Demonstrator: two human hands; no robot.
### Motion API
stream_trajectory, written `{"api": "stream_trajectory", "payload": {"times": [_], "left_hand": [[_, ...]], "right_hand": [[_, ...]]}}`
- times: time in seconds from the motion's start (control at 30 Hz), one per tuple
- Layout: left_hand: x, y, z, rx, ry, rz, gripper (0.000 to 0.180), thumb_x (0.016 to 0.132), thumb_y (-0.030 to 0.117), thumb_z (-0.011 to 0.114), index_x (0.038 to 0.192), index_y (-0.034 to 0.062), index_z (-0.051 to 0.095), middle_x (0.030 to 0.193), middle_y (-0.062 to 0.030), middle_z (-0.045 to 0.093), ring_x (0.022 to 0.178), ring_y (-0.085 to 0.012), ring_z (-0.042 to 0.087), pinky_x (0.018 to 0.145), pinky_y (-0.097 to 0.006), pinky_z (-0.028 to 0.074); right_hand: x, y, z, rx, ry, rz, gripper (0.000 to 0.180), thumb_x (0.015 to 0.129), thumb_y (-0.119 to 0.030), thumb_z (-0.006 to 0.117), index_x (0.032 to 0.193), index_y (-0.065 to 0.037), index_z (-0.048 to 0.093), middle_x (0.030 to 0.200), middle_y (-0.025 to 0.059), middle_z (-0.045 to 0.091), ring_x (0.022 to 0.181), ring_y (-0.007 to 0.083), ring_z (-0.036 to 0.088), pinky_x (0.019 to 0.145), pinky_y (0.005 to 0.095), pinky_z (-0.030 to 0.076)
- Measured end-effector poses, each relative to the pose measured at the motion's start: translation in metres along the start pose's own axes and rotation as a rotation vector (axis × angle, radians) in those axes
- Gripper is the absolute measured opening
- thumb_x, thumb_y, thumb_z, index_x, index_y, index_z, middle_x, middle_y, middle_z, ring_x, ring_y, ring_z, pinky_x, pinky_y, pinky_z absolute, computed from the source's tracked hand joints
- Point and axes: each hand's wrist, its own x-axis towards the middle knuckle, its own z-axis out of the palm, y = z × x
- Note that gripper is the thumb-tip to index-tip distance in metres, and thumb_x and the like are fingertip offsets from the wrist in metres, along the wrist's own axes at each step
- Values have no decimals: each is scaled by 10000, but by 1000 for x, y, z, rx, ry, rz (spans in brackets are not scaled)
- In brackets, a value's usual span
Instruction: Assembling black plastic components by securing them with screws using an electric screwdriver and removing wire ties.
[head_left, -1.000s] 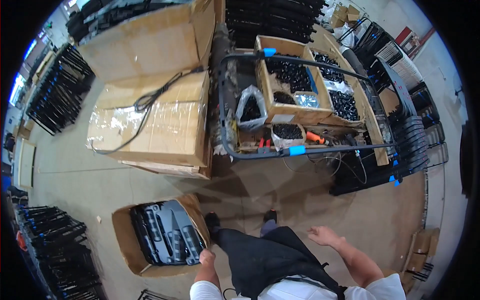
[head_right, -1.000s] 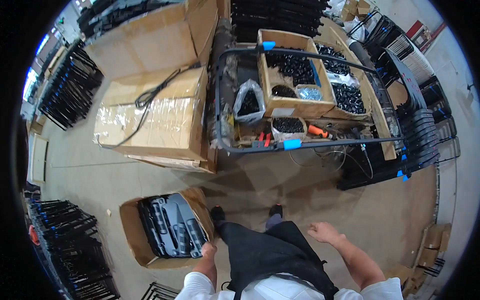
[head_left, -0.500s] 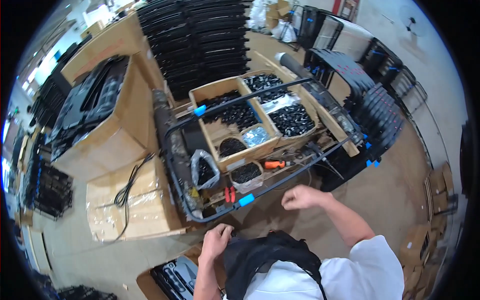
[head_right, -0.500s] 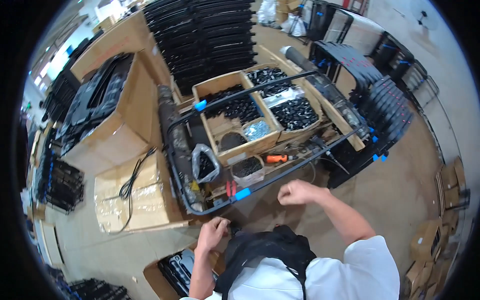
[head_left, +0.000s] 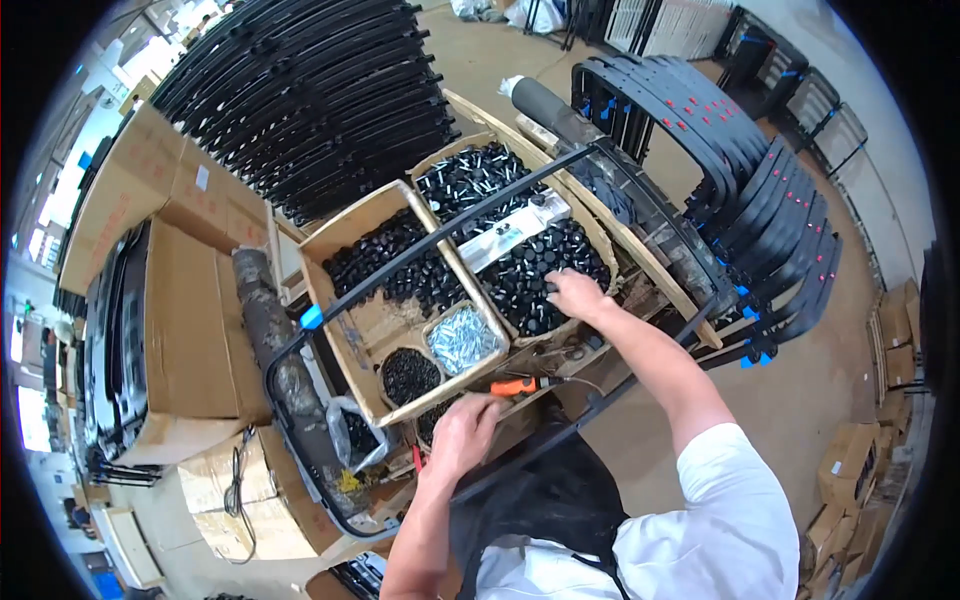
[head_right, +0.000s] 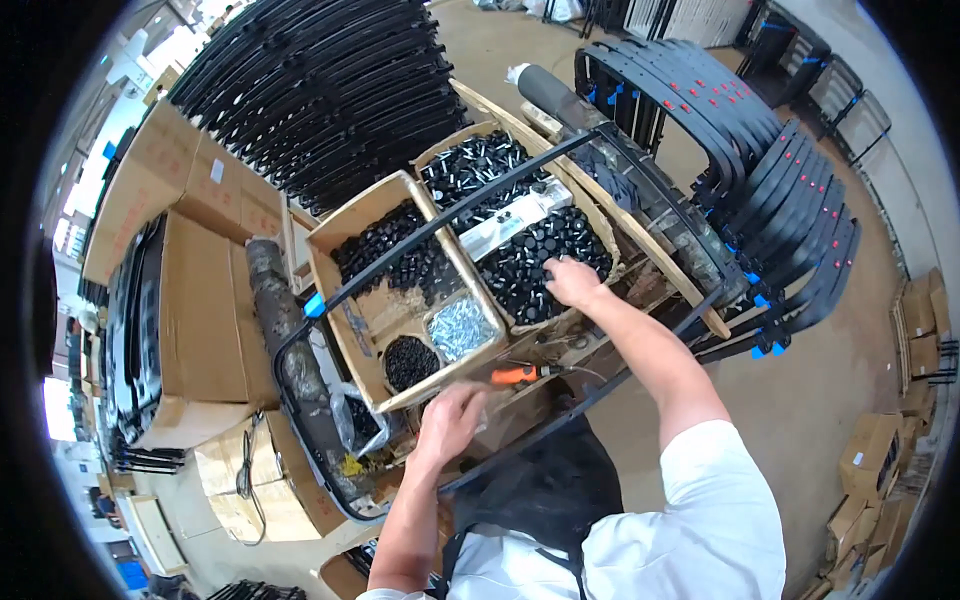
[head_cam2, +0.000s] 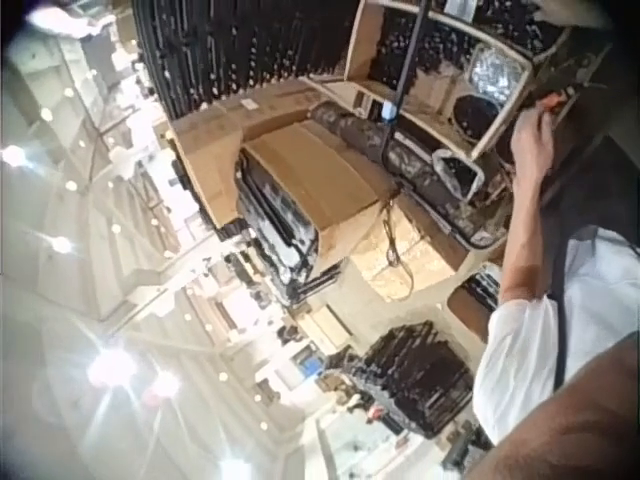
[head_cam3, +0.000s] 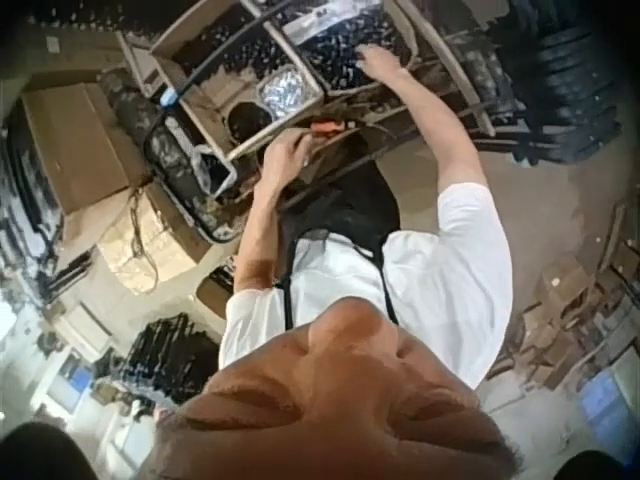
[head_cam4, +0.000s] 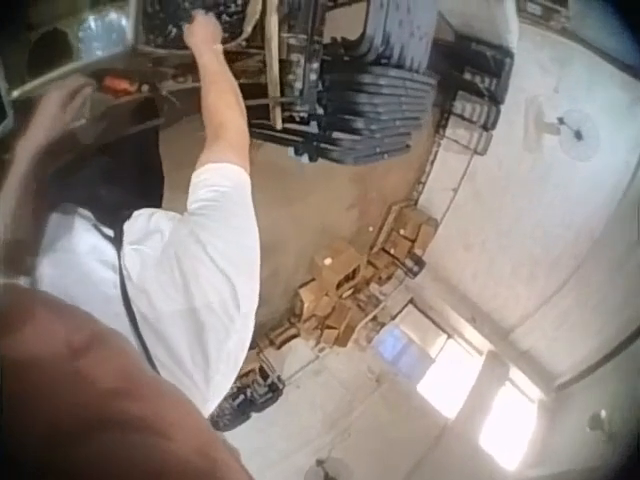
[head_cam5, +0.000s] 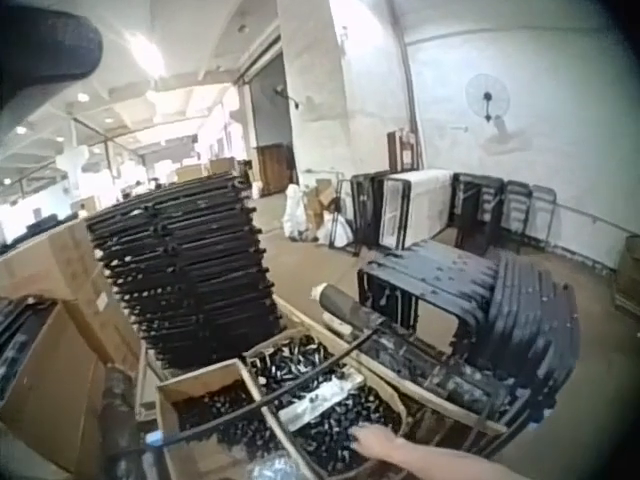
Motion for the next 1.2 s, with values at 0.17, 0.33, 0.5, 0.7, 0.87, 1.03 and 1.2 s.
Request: {"api": "stream_trajectory", "payload": {"times": [0.17,0.33,0.5,0.7,0.87,1.03,1.2], "left_hand": [[186,-11,65,128,76,53,194,980,164,617,1050,29,737,1032,-209,722,1020,-406,672,902,-476,530],[305,-70,111,616,108,-138,392,959,285,668,1286,74,622,1180,-196,682,1136,-391,644,980,-504,496],[341,-91,156,741,34,-193,418,970,291,667,1297,45,584,1187,-213,680,1132,-385,660,980,-513,509],[352,-91,131,573,-2,-284,227,1019,149,482,1183,109,633,951,-275,736,878,-488,724,761,-602,575],[348,-65,122,-486,10,-502,300,1078,172,502,1326,67,634,906,-42,650,710,-109,601,652,-292,538],[365,8,124,-619,-189,-305,402,1095,261,561,1395,-7,541,965,-39,638,804,-101,591,725,-262,518],[415,51,129,-480,-185,-98,345,1097,233,552,1349,4,608,1047,-55,705,863,-95,620,750,-257,516]], "right_hand": [[36,35,10,-143,-85,-201,255,876,-138,662,1089,0,642,1054,217,693,984,427,708,864,492,584],[19,47,-33,81,-61,-168,229,917,-202,667,1075,-42,622,1028,209,653,960,444,688,840,517,573],[-4,82,-56,239,-130,-50,248,890,-128,638,1131,-71,631,1109,204,609,1011,425,665,875,508,553],[-74,105,-157,553,-19,139,317,878,-136,664,1176,-32,654,1064,142,594,864,270,662,793,410,545],[-188,178,-212,299,324,487,327,884,-54,695,1205,0,667,1060,121,606,825,216,668,747,342,567],[-210,191,-209,202,288,442,331,861,45,669,1190,7,669,1112,114,605,869,218,641,750,339,554],[-205,192,-210,206,282,368,328,875,18,652,1202,7,646,1176,151,610,921,308,687,817,410,579]]}}
